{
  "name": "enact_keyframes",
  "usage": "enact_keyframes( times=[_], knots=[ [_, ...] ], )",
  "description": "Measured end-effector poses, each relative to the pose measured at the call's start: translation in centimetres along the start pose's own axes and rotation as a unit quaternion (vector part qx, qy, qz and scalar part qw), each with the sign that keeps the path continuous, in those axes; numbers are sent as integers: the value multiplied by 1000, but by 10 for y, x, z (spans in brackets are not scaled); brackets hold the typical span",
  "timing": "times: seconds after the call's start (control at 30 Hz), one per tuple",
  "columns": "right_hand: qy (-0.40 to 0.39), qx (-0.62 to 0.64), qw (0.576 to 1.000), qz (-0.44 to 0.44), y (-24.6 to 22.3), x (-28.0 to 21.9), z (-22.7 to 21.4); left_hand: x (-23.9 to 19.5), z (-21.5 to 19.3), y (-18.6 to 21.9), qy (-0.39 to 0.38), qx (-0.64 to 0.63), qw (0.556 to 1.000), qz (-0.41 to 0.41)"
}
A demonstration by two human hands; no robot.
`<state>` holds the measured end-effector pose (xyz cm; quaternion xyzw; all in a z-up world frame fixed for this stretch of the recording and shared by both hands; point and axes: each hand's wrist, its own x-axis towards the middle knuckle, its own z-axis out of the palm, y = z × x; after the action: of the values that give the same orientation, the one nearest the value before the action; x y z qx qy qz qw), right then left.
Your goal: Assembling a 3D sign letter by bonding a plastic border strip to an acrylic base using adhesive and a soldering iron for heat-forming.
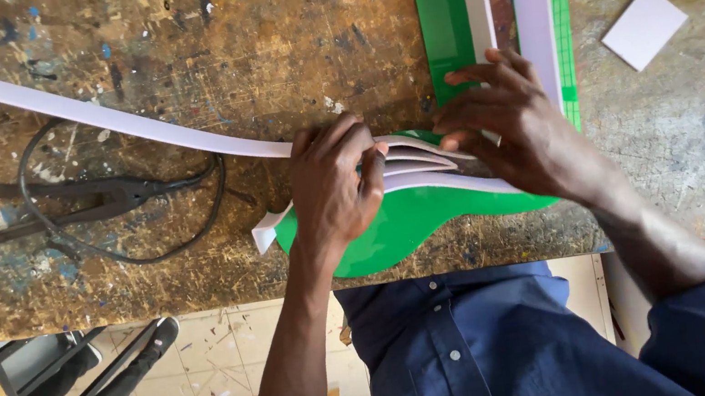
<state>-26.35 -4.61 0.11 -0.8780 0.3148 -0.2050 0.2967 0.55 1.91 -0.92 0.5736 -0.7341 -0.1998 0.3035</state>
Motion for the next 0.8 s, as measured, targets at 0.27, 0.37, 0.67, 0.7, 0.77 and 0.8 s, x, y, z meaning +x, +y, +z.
enact_keyframes(
  times=[0.27,0.37,0.67,0.7,0.77,0.8],
  knots=[
    [-212,-39,969,120,-9,51,-5,-9,23,-26,52,11,998,36],
    [-279,-95,944,147,-8,64,3,-9,25,-28,53,24,998,36],
    [-234,-166,947,143,-17,55,17,-8,33,-35,67,42,996,41],
    [-213,-154,952,157,-16,51,17,-7,34,-35,62,43,996,38],
    [-190,-108,962,164,-12,47,6,-7,32,-34,63,41,996,43],
    [-172,-59,968,171,-10,46,1,-7,31,-34,63,38,996,42]
  ],
)
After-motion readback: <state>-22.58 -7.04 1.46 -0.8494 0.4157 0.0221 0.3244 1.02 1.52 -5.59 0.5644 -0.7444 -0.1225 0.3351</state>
